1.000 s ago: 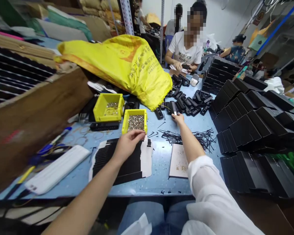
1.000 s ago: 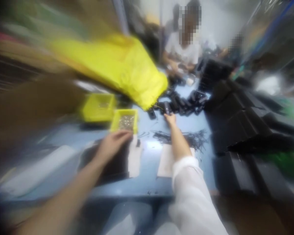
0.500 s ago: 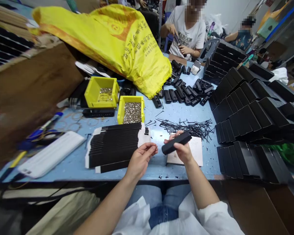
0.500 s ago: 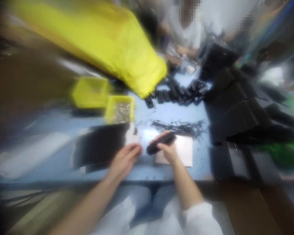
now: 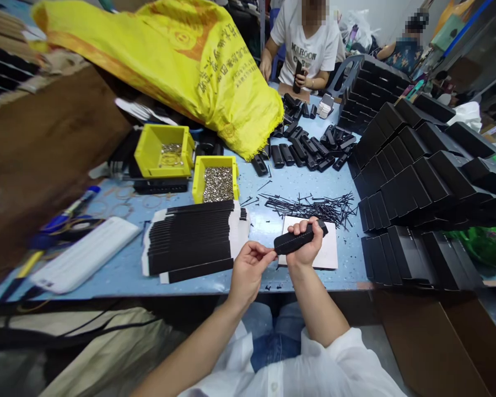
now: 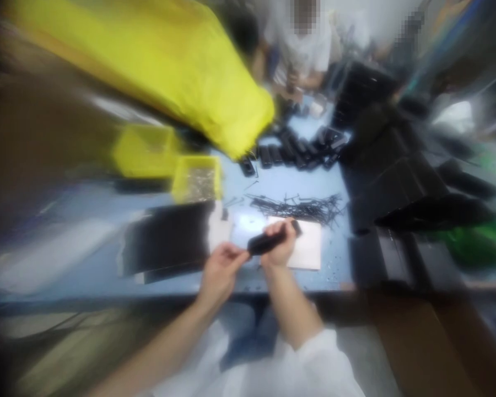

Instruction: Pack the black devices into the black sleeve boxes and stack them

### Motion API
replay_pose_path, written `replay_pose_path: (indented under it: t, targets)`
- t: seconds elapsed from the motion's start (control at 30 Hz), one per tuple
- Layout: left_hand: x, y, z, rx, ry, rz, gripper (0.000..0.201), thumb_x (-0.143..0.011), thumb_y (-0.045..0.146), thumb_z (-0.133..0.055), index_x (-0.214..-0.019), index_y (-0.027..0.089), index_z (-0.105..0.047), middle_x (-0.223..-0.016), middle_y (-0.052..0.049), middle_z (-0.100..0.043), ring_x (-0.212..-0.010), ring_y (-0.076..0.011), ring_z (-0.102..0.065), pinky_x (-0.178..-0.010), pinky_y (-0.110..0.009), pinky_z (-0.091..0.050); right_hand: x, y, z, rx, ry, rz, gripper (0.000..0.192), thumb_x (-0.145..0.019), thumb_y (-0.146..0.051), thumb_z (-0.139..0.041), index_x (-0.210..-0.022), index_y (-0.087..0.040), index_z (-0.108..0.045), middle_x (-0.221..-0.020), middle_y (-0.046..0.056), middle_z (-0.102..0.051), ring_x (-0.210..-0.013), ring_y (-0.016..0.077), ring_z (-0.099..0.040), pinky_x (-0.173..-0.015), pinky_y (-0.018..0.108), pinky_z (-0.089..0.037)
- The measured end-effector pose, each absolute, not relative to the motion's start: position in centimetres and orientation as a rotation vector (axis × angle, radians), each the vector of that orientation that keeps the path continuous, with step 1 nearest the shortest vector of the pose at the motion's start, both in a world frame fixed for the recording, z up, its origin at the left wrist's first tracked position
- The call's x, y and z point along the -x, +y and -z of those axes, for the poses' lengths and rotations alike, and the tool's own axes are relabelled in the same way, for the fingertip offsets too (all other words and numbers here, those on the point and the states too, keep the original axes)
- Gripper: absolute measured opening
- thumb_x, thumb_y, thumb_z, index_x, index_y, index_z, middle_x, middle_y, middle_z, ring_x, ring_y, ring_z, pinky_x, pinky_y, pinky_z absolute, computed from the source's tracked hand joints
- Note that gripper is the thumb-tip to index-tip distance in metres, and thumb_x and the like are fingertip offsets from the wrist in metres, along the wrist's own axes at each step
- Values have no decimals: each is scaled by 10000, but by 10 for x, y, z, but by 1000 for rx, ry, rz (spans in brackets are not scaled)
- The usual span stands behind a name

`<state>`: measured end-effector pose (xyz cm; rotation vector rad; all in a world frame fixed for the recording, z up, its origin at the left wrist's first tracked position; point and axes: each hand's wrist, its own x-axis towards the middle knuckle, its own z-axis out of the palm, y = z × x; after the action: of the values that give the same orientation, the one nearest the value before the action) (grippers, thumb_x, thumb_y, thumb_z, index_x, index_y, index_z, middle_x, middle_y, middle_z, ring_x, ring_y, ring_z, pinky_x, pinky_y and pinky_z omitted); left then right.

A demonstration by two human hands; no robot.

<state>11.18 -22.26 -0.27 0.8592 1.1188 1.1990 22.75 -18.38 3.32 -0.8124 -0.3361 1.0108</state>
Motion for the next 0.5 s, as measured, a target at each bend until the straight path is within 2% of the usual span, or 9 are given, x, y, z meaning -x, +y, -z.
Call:
replay_pose_path:
  t: [0.1,0.17,0.27,0.37,0.43,0.5]
  targets:
    - [-72,-220,10,-1411,1338,-1099,325,-760,350,-699,-1002,213,-531,-1016,-79,-660,-990,-236,-633,-927,-399,-480,-247,-199,-17,903,-633,-916,225,-792,-434,-560,-760,-241,-449,-566,-57,-430,-514,118,-486,-585,293,-484]
    - [-30,-214,18,-1893,1541,-902,403,-755,383,-689,-1092,205,-559,-1188,-132,-598,-1173,-314,-529,-1033,-474,-382,-266,-206,-3,1030,-987,-862,260,-710,-435,-659,-699,-227,-504,-593,-19,-531,-573,152,-552,-611,324,-503]
    - [24,-203,27,-2271,1715,-397,486,-760,364,-661,-1184,162,-537,-1270,-189,-541,-1219,-379,-461,-1010,-515,-353,-298,-202,19,1245,-1197,-887,268,-695,-435,-675,-716,-187,-576,-647,21,-600,-602,164,-586,-605,316,-509]
    - [45,-191,24,-2360,1744,-116,497,-721,342,-678,-1151,131,-547,-1208,-196,-565,-1142,-372,-500,-933,-474,-391,-328,-188,35,1471,-1010,-803,340,-774,-453,-600,-928,-150,-593,-763,46,-629,-694,175,-618,-699,348,-532]
    - [46,-183,12,-2325,1737,-28,372,-688,358,-687,-978,145,-592,-1043,-158,-612,-1004,-341,-553,-843,-421,-423,-341,-184,39,1642,-994,-622,454,-753,-444,-632,-1082,-136,-567,-990,108,-635,-912,215,-624,-859,413,-508]
    - [43,-178,-7,-2196,1638,-16,225,-728,394,-634,-771,180,-580,-836,-90,-617,-808,-272,-583,-728,-351,-437,-342,-188,35,1757,-1085,-377,559,-721,-415,-679,-1184,-134,-539,-1231,166,-543,-1166,261,-521,-1027,479,-399]
